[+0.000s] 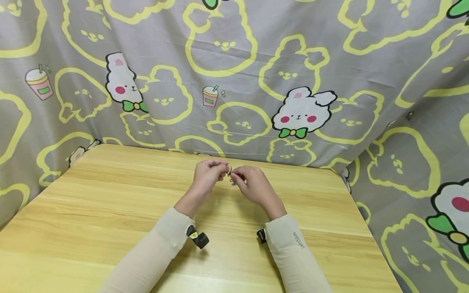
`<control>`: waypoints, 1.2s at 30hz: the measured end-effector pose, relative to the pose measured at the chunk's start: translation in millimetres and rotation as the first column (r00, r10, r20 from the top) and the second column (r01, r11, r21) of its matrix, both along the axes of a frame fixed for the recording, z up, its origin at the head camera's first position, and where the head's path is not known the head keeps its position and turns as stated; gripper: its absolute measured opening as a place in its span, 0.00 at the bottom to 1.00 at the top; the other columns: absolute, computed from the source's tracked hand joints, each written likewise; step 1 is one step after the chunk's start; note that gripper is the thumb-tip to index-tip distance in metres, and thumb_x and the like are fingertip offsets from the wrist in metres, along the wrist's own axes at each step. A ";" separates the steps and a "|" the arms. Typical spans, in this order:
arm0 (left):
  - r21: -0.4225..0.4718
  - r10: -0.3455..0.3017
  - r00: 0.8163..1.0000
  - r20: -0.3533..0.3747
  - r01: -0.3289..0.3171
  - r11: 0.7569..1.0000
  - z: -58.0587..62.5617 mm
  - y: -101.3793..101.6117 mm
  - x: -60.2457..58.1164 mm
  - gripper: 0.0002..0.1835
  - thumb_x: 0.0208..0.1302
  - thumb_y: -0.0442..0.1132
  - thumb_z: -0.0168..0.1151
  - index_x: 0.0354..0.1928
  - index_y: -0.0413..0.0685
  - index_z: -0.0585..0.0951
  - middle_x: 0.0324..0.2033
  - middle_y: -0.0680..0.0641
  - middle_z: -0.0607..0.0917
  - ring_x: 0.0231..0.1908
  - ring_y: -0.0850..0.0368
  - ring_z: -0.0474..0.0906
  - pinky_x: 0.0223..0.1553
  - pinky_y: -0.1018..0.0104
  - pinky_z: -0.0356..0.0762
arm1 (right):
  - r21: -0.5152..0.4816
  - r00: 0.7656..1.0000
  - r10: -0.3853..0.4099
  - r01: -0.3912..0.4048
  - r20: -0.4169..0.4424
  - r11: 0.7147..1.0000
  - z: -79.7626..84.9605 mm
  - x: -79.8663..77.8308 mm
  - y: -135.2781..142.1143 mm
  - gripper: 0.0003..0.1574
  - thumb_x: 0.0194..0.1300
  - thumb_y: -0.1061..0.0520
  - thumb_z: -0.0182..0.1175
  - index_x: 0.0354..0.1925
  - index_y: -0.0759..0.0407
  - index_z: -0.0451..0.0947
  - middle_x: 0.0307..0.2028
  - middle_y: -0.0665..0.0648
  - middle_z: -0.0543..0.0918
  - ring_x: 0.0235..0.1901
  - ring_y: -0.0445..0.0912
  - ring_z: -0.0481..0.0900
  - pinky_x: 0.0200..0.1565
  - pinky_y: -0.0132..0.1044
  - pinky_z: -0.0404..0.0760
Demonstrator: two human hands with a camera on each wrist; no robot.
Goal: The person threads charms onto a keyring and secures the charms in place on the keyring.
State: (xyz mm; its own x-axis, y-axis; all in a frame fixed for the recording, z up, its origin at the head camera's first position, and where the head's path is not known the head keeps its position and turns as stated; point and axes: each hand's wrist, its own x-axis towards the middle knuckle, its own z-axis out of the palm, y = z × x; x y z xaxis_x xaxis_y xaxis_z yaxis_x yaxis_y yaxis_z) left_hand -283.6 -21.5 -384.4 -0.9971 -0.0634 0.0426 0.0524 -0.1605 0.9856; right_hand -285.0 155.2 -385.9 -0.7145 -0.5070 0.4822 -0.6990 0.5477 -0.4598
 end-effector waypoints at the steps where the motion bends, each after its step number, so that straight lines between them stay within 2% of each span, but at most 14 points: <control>1: -0.004 -0.001 1.000 -0.001 0.001 1.000 0.2 -0.2 -0.1 0.04 0.59 0.29 0.65 0.34 0.39 0.87 0.25 0.50 0.85 0.27 0.58 0.79 0.31 0.71 0.78 | 0.000 1.000 0.000 0.000 0.004 1.000 0.8 0.3 0.1 0.08 0.75 0.59 0.62 0.41 0.57 0.87 0.34 0.48 0.87 0.32 0.38 0.82 0.37 0.39 0.82; 5: -0.023 -0.007 1.000 -0.007 0.007 1.000 0.6 -1.4 -0.3 0.04 0.58 0.28 0.63 0.33 0.39 0.86 0.23 0.50 0.84 0.25 0.60 0.77 0.29 0.71 0.77 | 0.001 1.000 -0.007 0.007 0.008 1.000 3.6 1.6 0.9 0.07 0.74 0.58 0.63 0.43 0.57 0.87 0.34 0.47 0.87 0.32 0.39 0.83 0.38 0.40 0.83; 10: -0.051 -0.049 0.999 0.004 0.049 0.997 0.5 -5.1 0.6 0.04 0.57 0.28 0.62 0.31 0.40 0.84 0.24 0.48 0.84 0.25 0.59 0.77 0.28 0.70 0.76 | -0.014 0.998 -0.004 0.005 0.056 1.000 2.7 1.1 1.7 0.09 0.73 0.57 0.64 0.49 0.58 0.86 0.33 0.46 0.88 0.32 0.40 0.84 0.36 0.40 0.83; 15: -0.083 -0.112 0.992 0.058 0.116 0.990 -0.8 -9.1 1.4 0.04 0.57 0.31 0.61 0.26 0.43 0.81 0.22 0.49 0.81 0.22 0.59 0.75 0.27 0.70 0.76 | -0.032 0.990 0.036 -0.032 0.140 0.999 0.3 0.0 3.9 0.08 0.75 0.56 0.62 0.42 0.55 0.88 0.32 0.45 0.88 0.31 0.40 0.84 0.35 0.39 0.83; 19: -0.058 -0.173 0.978 0.119 0.181 0.982 -4.9 -11.9 -2.5 0.07 0.58 0.31 0.61 0.23 0.44 0.79 0.19 0.50 0.79 0.20 0.60 0.72 0.24 0.71 0.73 | -0.029 0.973 0.061 -0.056 0.220 0.998 -0.6 -0.7 6.3 0.08 0.75 0.56 0.62 0.41 0.54 0.88 0.32 0.45 0.87 0.29 0.41 0.83 0.34 0.38 0.82; 24: 0.029 -0.283 0.941 0.188 0.283 0.959 -11.0 -16.6 -9.2 0.06 0.62 0.30 0.61 0.27 0.39 0.82 0.21 0.49 0.80 0.21 0.62 0.73 0.25 0.72 0.72 | -0.024 0.945 0.053 -0.048 0.321 0.999 -0.6 -2.9 11.3 0.08 0.75 0.56 0.62 0.39 0.54 0.87 0.30 0.47 0.86 0.27 0.43 0.79 0.30 0.37 0.78; 27: 0.042 -0.330 0.920 0.213 0.329 0.943 -14.3 -18.8 -10.9 0.06 0.64 0.30 0.62 0.31 0.34 0.84 0.22 0.48 0.82 0.21 0.62 0.73 0.25 0.73 0.72 | -0.011 0.917 0.032 -0.030 0.397 0.999 0.0 -3.8 14.9 0.09 0.75 0.57 0.60 0.38 0.55 0.86 0.29 0.49 0.85 0.25 0.44 0.76 0.28 0.36 0.74; 32: -0.001 -0.356 0.897 0.262 0.370 0.929 -25.1 -18.5 -12.4 0.06 0.65 0.29 0.64 0.33 0.30 0.85 0.22 0.47 0.84 0.19 0.64 0.74 0.24 0.75 0.73 | 0.037 0.857 0.011 -0.036 0.515 0.999 -3.1 -4.6 18.7 0.11 0.75 0.61 0.58 0.37 0.60 0.85 0.29 0.51 0.86 0.28 0.43 0.78 0.32 0.35 0.76; 36: -0.063 -0.338 0.888 0.312 0.375 0.925 -34.2 -15.9 -11.6 0.07 0.64 0.28 0.65 0.31 0.29 0.86 0.20 0.47 0.84 0.16 0.65 0.73 0.21 0.76 0.73 | 0.121 0.831 -0.033 -0.041 0.556 0.992 -9.2 -5.3 19.1 0.11 0.73 0.62 0.57 0.35 0.61 0.85 0.29 0.51 0.85 0.29 0.43 0.79 0.34 0.37 0.78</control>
